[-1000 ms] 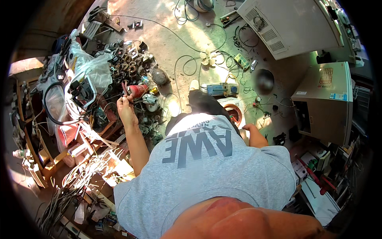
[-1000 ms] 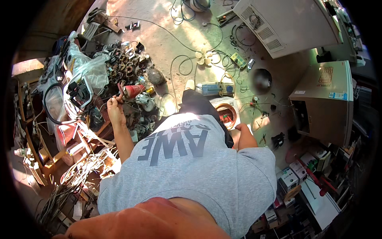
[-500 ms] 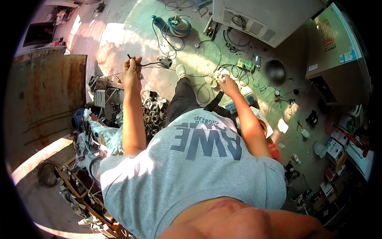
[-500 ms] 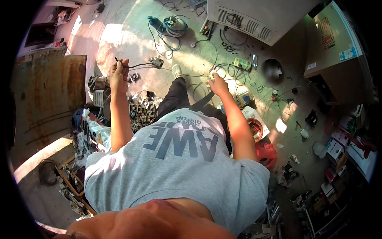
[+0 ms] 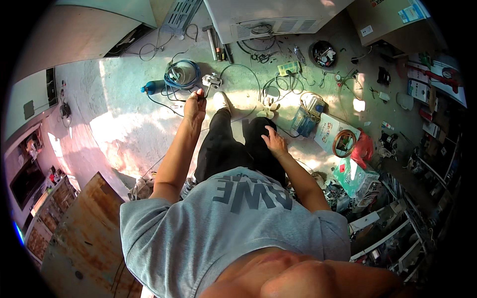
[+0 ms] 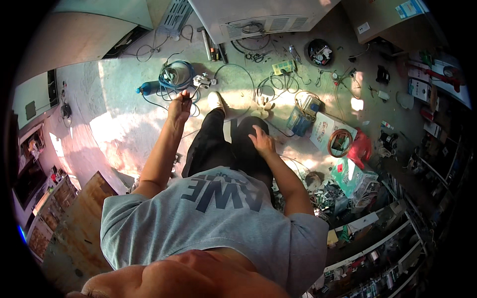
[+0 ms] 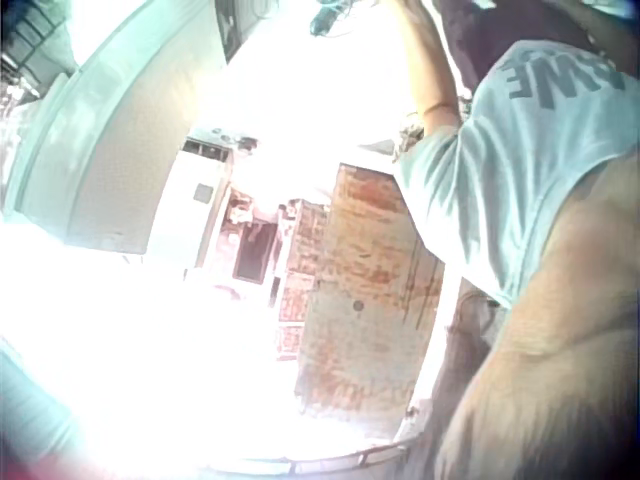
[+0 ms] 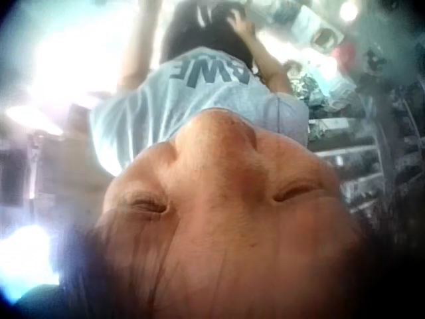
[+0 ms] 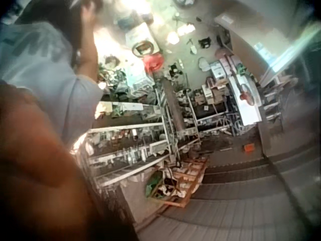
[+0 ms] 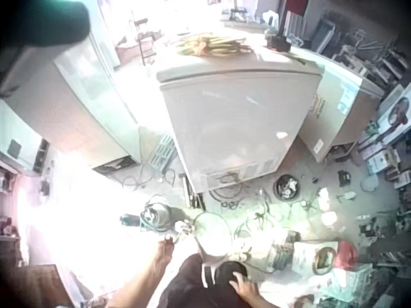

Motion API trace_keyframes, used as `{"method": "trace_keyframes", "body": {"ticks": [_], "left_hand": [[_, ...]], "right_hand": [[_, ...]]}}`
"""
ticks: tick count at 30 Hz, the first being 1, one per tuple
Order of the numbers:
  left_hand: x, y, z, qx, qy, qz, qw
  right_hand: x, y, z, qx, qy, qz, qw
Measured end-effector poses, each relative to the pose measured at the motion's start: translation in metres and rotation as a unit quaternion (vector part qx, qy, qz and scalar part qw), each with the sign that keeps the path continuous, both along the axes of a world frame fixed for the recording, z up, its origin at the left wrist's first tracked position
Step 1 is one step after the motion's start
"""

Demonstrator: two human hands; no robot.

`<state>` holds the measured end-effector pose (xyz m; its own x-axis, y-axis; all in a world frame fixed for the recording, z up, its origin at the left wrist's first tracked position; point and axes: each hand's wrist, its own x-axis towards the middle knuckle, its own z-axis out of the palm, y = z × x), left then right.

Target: The person wipes a motor component with a cloth and then sits on the ground to strip and connect wires using pliers.

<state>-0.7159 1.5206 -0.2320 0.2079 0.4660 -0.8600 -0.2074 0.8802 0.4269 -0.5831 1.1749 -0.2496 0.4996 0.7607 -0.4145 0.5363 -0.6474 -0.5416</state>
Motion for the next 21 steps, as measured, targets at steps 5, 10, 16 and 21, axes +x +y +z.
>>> {"method": "trace_keyframes", "body": {"ticks": [5,10,16,21], "left_hand": [[0.021,0.053,-0.033,-0.055,0.013,-0.026,0.998],[0.028,0.064,-0.055,-0.117,0.055,-0.067,0.989],[0.031,0.062,-0.114,-0.100,0.012,-0.173,0.980],[0.051,0.050,-0.154,-0.105,0.025,-0.154,0.982]], "right_hand": [[-0.034,0.038,0.011,0.024,0.028,-0.095,0.995],[-0.059,0.044,0.051,-0.046,0.391,-0.204,0.896],[-0.114,0.113,0.026,0.037,0.691,-0.189,0.696],[-0.183,0.189,-0.073,0.197,0.062,-0.179,0.962]]}}
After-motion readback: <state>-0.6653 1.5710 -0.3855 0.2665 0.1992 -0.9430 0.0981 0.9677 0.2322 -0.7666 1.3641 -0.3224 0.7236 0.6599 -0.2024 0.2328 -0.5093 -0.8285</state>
